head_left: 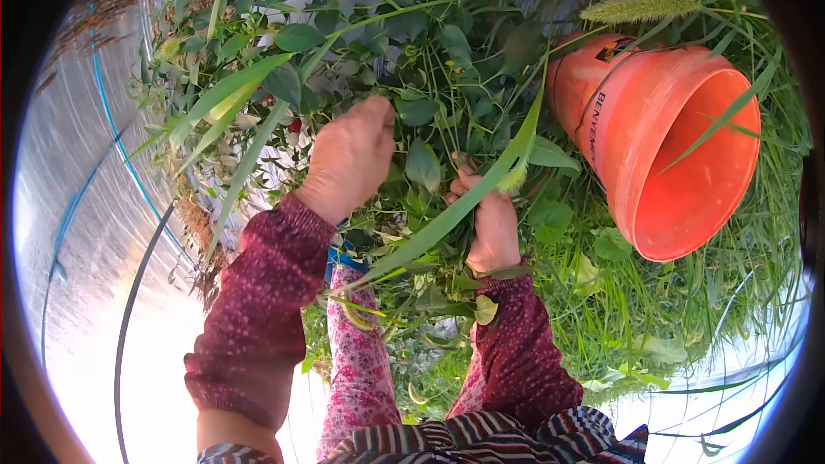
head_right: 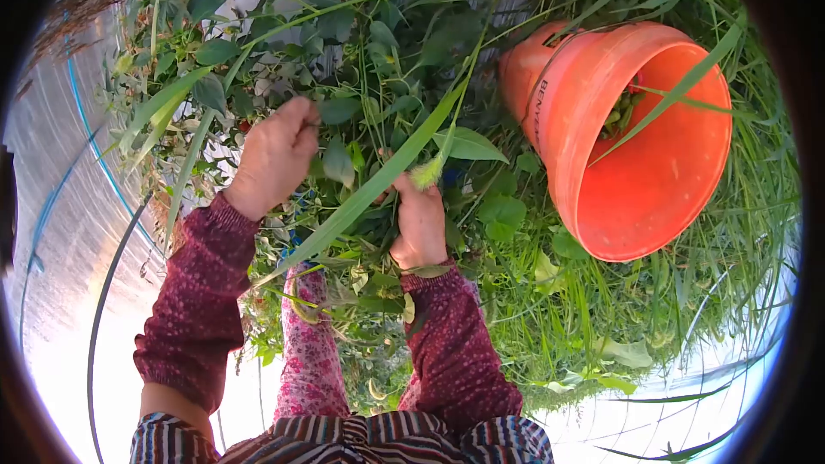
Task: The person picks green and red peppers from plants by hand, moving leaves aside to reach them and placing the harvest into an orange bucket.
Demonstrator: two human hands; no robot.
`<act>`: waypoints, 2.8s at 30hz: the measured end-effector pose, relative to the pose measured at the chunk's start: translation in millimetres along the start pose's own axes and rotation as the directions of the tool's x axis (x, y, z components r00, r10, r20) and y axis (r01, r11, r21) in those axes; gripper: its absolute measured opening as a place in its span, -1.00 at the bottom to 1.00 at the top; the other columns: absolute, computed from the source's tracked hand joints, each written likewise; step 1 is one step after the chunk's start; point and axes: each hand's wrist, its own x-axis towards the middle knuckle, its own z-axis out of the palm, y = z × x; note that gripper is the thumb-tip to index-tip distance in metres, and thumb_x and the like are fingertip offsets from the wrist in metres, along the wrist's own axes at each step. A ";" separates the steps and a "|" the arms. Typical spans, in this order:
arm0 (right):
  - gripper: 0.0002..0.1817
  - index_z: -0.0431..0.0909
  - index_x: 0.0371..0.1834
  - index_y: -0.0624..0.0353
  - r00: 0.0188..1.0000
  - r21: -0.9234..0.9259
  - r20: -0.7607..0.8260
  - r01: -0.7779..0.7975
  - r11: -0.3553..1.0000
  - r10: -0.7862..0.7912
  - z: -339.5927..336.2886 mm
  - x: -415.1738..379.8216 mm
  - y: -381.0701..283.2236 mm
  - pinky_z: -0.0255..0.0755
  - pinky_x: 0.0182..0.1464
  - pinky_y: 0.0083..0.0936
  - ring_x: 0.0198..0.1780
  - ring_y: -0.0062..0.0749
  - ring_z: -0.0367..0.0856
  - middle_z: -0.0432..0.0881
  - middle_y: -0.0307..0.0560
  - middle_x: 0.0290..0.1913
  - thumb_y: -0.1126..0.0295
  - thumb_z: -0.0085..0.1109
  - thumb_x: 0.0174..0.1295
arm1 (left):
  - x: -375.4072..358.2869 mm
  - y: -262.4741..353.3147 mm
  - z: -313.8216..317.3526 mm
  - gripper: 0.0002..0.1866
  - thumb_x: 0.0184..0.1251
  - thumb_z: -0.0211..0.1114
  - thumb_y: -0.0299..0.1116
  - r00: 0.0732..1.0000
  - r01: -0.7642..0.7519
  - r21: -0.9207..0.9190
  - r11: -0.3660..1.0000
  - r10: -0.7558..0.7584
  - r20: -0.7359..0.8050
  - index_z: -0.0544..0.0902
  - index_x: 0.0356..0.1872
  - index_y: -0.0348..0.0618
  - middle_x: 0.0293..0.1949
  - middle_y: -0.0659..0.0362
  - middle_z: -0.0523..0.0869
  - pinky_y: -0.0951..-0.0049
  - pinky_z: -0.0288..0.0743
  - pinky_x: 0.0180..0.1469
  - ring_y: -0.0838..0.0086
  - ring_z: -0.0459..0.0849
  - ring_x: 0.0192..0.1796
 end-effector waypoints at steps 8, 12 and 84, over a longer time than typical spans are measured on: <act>-0.66 0.41 0.07 0.31 1.000 0.107 0.019 -0.016 0.994 0.014 1.4 -1.2 -4.0 0.25 -0.33 -0.71 -0.41 -0.62 0.28 0.30 -0.35 -0.47 0.42 0.07 0.24 | 30.5 -19.0 40.2 -0.77 0.01 0.30 -0.38 0.961 -0.275 0.414 0.868 0.262 0.089 0.58 -0.26 -0.16 -0.35 0.07 0.48 0.28 0.50 -0.22 0.23 0.58 -0.23; -0.69 0.44 0.07 0.22 0.975 0.180 0.220 -0.040 0.983 0.000 -20.5 11.5 -2.6 0.28 -0.29 -0.68 -0.39 -0.65 0.28 0.32 -0.35 -0.43 0.42 0.06 0.27 | 28.2 -5.7 14.9 -0.83 0.03 0.26 -0.31 0.948 -0.313 0.322 0.893 0.312 0.058 0.60 -0.38 -0.15 -0.42 0.08 0.56 0.25 0.50 -0.21 0.19 0.59 -0.24; -0.57 0.33 0.19 0.19 0.884 -0.215 0.249 -0.348 0.913 0.395 -68.7 61.2 22.1 0.47 0.02 -0.40 -0.01 -0.46 0.52 0.53 -0.10 0.04 0.30 0.07 0.30 | 43.2 197.0 13.1 -0.76 0.01 0.29 -0.27 0.814 -0.575 -0.420 0.702 0.543 -0.206 0.55 -0.31 -0.15 -0.43 0.07 0.59 0.26 0.54 -0.32 0.20 0.63 -0.36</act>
